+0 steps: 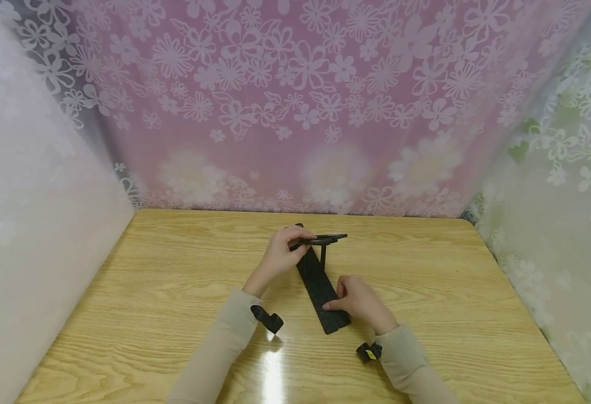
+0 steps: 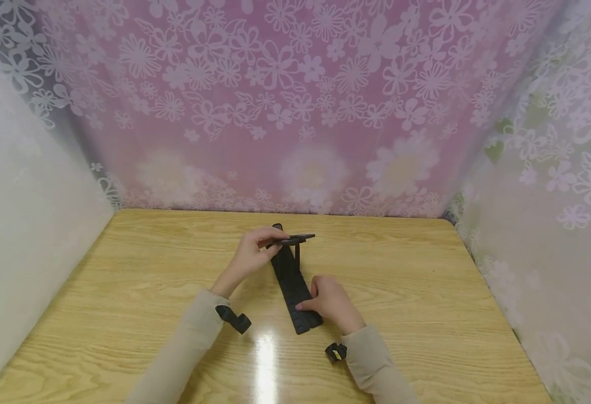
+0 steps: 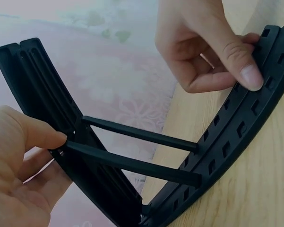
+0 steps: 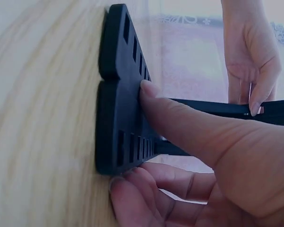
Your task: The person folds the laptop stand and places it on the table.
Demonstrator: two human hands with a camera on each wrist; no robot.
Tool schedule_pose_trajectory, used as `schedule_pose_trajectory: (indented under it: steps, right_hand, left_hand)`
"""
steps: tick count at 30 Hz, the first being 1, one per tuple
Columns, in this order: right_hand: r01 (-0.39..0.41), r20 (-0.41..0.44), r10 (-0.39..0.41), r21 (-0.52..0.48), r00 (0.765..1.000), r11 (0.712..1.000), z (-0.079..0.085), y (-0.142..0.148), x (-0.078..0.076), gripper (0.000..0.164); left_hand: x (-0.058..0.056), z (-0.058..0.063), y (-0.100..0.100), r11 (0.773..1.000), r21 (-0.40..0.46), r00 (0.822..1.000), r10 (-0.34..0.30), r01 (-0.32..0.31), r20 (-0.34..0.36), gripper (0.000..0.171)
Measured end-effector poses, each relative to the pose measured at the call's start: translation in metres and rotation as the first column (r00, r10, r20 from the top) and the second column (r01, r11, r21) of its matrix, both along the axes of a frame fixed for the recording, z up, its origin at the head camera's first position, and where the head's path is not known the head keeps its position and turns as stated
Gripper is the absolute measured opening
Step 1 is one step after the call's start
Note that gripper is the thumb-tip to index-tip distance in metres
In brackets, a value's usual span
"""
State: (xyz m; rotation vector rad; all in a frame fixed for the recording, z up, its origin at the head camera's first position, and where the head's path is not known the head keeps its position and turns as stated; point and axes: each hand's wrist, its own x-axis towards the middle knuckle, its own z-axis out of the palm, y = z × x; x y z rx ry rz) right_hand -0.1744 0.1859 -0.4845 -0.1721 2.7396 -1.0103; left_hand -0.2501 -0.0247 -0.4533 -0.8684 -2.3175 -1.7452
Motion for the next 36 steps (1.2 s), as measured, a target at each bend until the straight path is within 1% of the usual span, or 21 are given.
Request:
schedule_pose_trajectory:
  steps: [4, 7, 10, 13, 19, 25, 28, 31, 36]
  right_hand:
    - [0.001, 0.001, -0.001, 0.005, 1.000, 1.000, -0.001, -0.003, 0.002, 0.043]
    - [0.002, -0.006, -0.002, 0.007, 1.000, 1.000, -0.001, -0.006, 0.003, 0.043]
    - [0.001, -0.003, -0.001, 0.004, 1.000, 1.000, 0.000, -0.008, 0.004, 0.043]
    - [-0.001, -0.005, 0.001, 0.013, 1.000, 1.000, 0.000, -0.010, 0.004, 0.044]
    - [-0.019, -0.044, 0.021, 0.035, 0.999, 0.999, -0.001, -0.012, 0.004, 0.044]
    - [-0.041, -0.052, 0.043, 0.045, 0.998, 0.998, -0.001, -0.014, 0.005, 0.045]
    - [-0.039, -0.048, 0.042, 0.045, 0.998, 0.998, 0.000, -0.016, 0.005, 0.045]
    - [-0.046, -0.048, 0.049, 0.049, 0.998, 0.998, 0.000, -0.018, 0.007, 0.044]
    - [-0.067, -0.049, 0.070, 0.060, 0.996, 0.996, 0.000, -0.022, 0.009, 0.044]
  left_hand:
    - [0.005, 0.016, -0.002, 0.998, 0.015, 0.998, -0.065, 0.064, 0.011, 0.024]
    - [0.010, 0.030, -0.005, 0.995, 0.009, 0.995, -0.100, 0.100, 0.020, 0.022]
    - [0.008, 0.030, -0.007, 0.992, 0.014, 0.992, -0.126, 0.125, 0.024, 0.022]
    - [0.003, 0.027, -0.009, 0.988, 0.036, 0.988, -0.154, 0.153, 0.024, 0.022]
    - [-0.005, 0.022, -0.011, 0.979, 0.045, 0.979, -0.203, 0.201, 0.035, 0.022]
    - [-0.023, 0.001, -0.011, 0.966, 0.072, 0.967, -0.252, 0.249, 0.045, 0.023]
    - [-0.030, -0.004, -0.011, 0.961, 0.076, 0.962, -0.269, 0.265, 0.049, 0.024]
    - [-0.032, -0.006, -0.013, 0.960, 0.080, 0.960, -0.274, 0.269, 0.065, 0.023]
    - [-0.033, -0.006, -0.016, 0.957, 0.091, 0.956, -0.282, 0.274, 0.087, 0.024]
